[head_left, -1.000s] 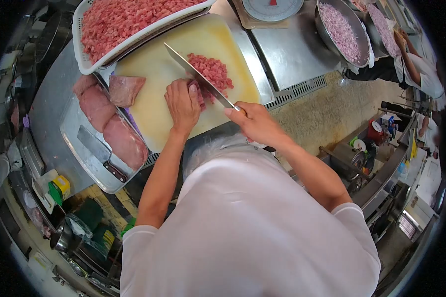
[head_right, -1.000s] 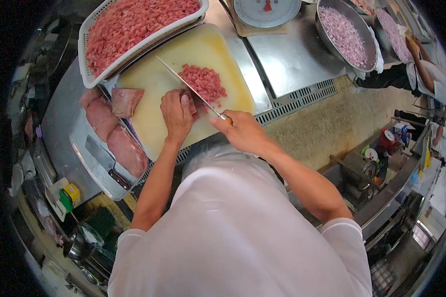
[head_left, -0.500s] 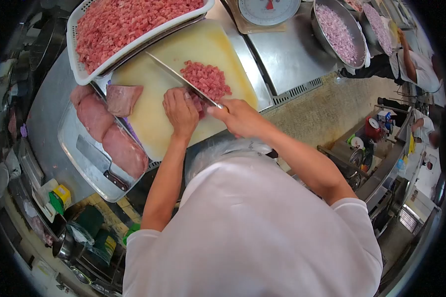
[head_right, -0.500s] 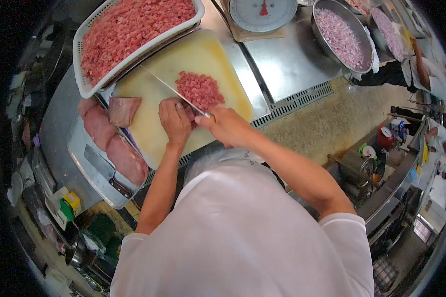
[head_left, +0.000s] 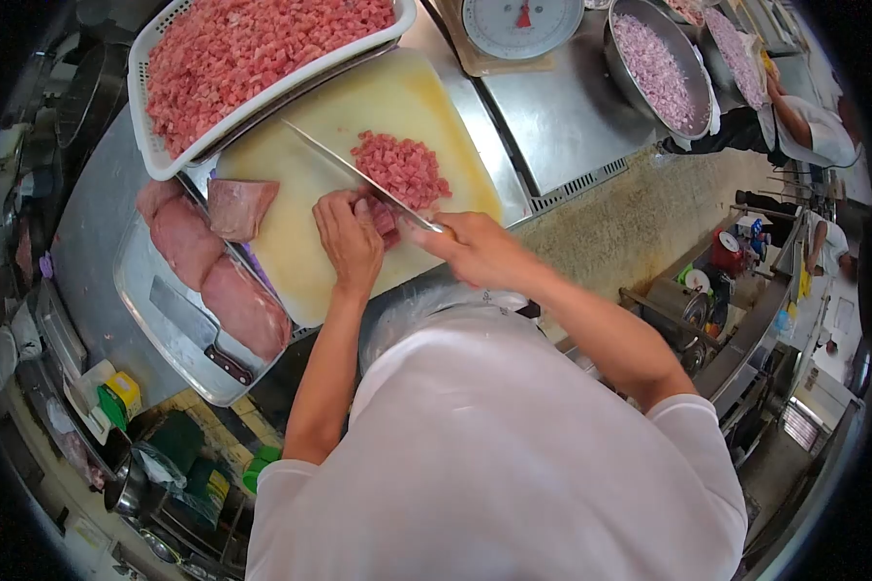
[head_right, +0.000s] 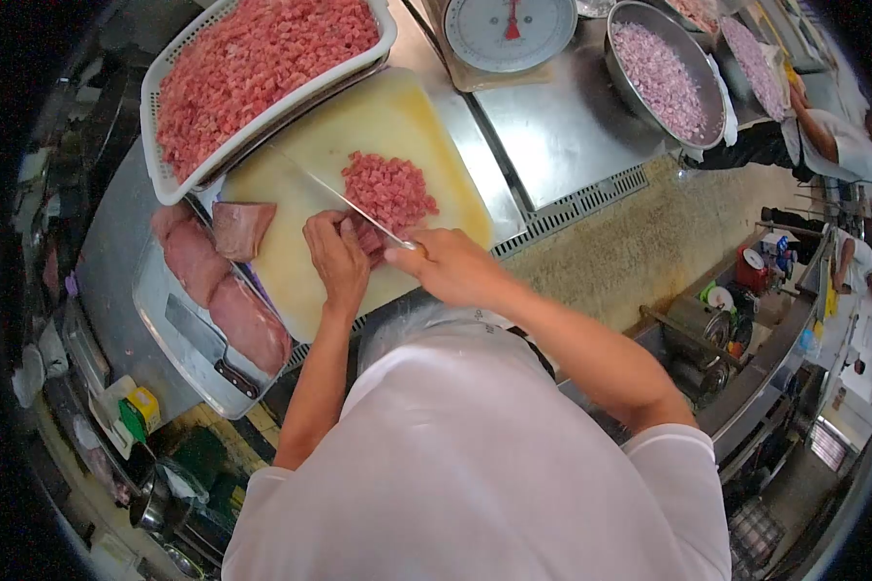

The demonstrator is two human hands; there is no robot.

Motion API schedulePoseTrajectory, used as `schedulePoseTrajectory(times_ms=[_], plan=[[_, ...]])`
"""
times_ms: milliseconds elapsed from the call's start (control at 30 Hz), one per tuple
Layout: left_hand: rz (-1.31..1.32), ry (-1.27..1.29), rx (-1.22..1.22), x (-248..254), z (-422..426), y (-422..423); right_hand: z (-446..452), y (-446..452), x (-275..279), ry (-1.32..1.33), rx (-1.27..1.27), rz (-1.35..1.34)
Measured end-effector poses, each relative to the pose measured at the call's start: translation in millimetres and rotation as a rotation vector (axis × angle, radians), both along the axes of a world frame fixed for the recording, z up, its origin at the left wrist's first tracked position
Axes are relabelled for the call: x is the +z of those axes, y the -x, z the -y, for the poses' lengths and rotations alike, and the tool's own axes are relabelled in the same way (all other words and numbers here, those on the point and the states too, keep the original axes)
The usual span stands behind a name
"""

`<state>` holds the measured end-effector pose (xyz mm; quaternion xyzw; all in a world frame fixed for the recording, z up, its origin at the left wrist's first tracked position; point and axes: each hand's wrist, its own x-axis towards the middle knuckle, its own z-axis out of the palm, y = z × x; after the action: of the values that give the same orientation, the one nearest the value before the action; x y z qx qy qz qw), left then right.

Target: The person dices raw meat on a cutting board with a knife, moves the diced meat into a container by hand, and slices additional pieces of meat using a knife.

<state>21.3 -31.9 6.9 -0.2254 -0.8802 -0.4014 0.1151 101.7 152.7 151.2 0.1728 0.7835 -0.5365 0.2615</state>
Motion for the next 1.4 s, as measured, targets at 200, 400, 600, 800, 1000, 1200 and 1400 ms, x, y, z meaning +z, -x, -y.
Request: schedulePoseTrajectory(times_ms=[200,400,600,800,1000,1200,1400], plan=[[0.011,0.063,-0.017,-11.4,1.6,3.8,3.6,-3.0,-24.7,0.072,0.035,0.020],[-0.034,-0.037,-0.004,-12.0,0.1,4.4,11.5,12.2,-20.3,0.068,0.008,0.069],[-0.019,-0.025,-0.004,-11.9,-0.6,7.2,2.4,-15.7,-18.9,0.012,0.074,-0.036],[0.104,0.008,-0.011,-13.2,8.7,0.4,20.2,17.5,-61.6,0.073,0.039,0.003],[0.158,0.104,-0.254,5.2,35.6,-14.8,9.2,-20.4,-71.8,-0.055,-0.037,-0.158],[0.048,0.347,-0.203,-6.5,26.5,-28.0,-12.8,-9.3,-30.3,0.100,-0.040,0.188],[0.088,0.248,0.056,-2.2,-4.3,-29.2,-12.5,-37.4,2.8,-0.011,-0.023,0.007]])
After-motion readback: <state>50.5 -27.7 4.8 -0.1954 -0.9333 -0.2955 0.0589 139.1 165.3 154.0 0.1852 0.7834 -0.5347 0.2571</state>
